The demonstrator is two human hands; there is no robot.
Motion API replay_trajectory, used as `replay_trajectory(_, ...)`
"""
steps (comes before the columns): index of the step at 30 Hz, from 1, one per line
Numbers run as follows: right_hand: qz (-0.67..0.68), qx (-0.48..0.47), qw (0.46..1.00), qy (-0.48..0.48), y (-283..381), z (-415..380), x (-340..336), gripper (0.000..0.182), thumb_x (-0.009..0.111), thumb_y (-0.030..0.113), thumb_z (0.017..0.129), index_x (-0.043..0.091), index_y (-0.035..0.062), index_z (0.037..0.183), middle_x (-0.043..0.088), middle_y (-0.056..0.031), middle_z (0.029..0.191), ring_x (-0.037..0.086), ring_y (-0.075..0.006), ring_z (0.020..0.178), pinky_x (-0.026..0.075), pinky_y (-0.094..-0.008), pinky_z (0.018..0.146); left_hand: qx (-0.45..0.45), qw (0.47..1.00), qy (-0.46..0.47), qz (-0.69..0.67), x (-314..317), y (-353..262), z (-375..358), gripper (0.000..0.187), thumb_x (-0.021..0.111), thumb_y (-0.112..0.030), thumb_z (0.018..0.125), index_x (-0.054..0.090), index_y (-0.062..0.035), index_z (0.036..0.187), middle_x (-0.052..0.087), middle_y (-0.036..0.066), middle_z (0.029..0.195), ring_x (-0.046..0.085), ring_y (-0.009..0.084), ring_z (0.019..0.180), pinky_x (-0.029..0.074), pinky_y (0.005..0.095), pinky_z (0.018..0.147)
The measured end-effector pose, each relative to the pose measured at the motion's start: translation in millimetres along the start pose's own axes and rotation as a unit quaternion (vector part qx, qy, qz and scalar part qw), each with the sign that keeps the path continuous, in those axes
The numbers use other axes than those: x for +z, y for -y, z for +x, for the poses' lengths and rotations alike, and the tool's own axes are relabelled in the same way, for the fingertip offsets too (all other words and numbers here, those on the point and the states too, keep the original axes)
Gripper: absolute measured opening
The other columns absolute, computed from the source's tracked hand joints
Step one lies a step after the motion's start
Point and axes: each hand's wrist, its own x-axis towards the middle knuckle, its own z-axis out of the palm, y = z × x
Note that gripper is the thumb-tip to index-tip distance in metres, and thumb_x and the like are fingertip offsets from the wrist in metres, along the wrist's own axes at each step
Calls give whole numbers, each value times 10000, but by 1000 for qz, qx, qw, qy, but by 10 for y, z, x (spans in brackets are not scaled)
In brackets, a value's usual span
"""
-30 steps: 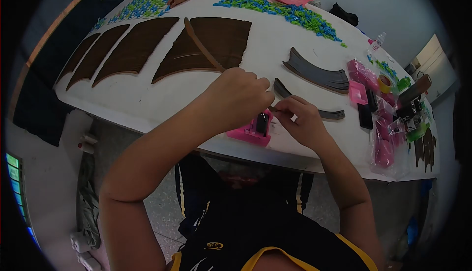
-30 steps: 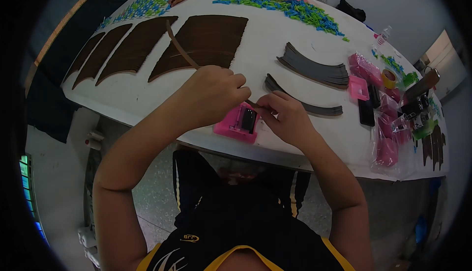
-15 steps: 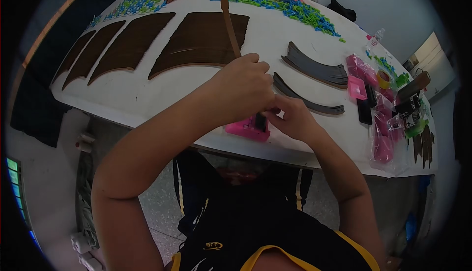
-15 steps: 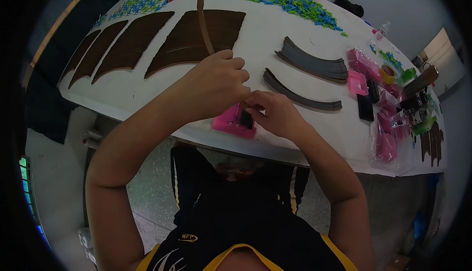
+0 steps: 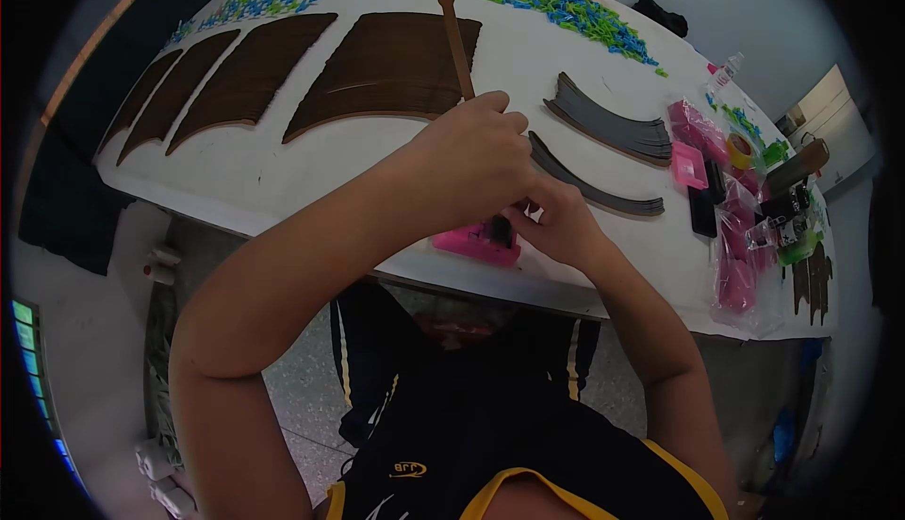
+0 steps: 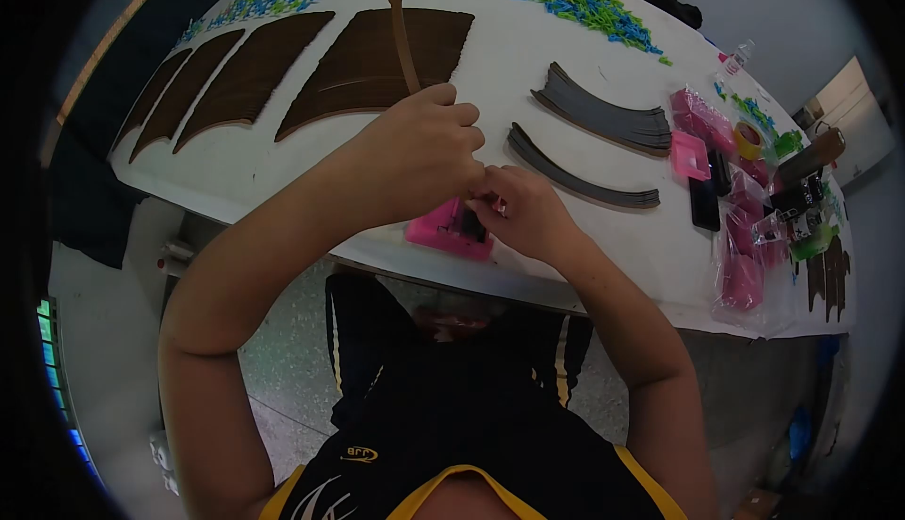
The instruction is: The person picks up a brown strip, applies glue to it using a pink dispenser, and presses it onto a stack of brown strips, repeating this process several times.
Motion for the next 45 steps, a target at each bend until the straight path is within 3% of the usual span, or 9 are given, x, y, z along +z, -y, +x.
replay_trajectory(7, -6, 3, 1000, 2, 34, -9, -19, 171, 800, 42, 884, 713, 44, 1032, 737, -113, 893, 710, -291, 801, 571, -400, 711, -2, 1000, -14, 13, 71, 15, -96, 151, 744, -198, 860, 772, -198, 712, 671, -13, 770, 661, 185, 921, 496, 342, 895)
replay_trajectory(11, -14, -19, 1000, -7, 19, -62, -38, 188, 782, 17, 885, 737, 59, 1063, 751, -91, 919, 710, -269, 834, 579, -386, 719, -19, 998, -42, -38, 209, 30, -266, 49, 741, -99, 801, 754, -136, 772, 655, 17, 781, 654, 215, 880, 522, 373, 855)
replay_trajectory(15, -47, -44, 998, 5, -42, -129, -76, 215, 772, -3, 870, 782, 81, 1068, 750, -79, 928, 703, -255, 845, 586, -376, 726, -42, 993, -68, -85, 429, -2, -439, 99, 754, -43, 760, 749, -95, 845, 656, 41, 816, 656, 241, 850, 551, 397, 787)
replay_trajectory(24, -80, -54, 995, 17, -112, -282, -220, 287, 769, -17, 831, 810, 124, 1078, 727, -64, 924, 688, -261, 867, 584, -380, 743, -68, 977, -131, -156, 801, -193, -478, 201, 779, -57, 756, 776, -98, 952, 664, 39, 832, 660, 251, 812, 556, 400, 704)
replay_trajectory(31, -83, -55, 995, 18, -163, -331, -244, 290, 765, -20, 827, 805, 120, 1077, 732, -68, 936, 688, -273, 867, 581, -395, 752, -64, 976, -144, -148, 882, -242, -447, 210, 799, -106, 712, 776, -119, 920, 663, 32, 832, 672, 228, 833, 565, 380, 716)
replay_trajectory(45, -83, -48, 995, 5, -194, -393, -223, 271, 758, -1, 850, 799, 122, 1088, 731, -80, 946, 701, -282, 900, 587, -407, 776, -72, 975, -132, -162, 840, -229, -459, 180, 792, -107, 779, 781, -124, 959, 683, 30, 862, 679, 242, 848, 569, 395, 725)
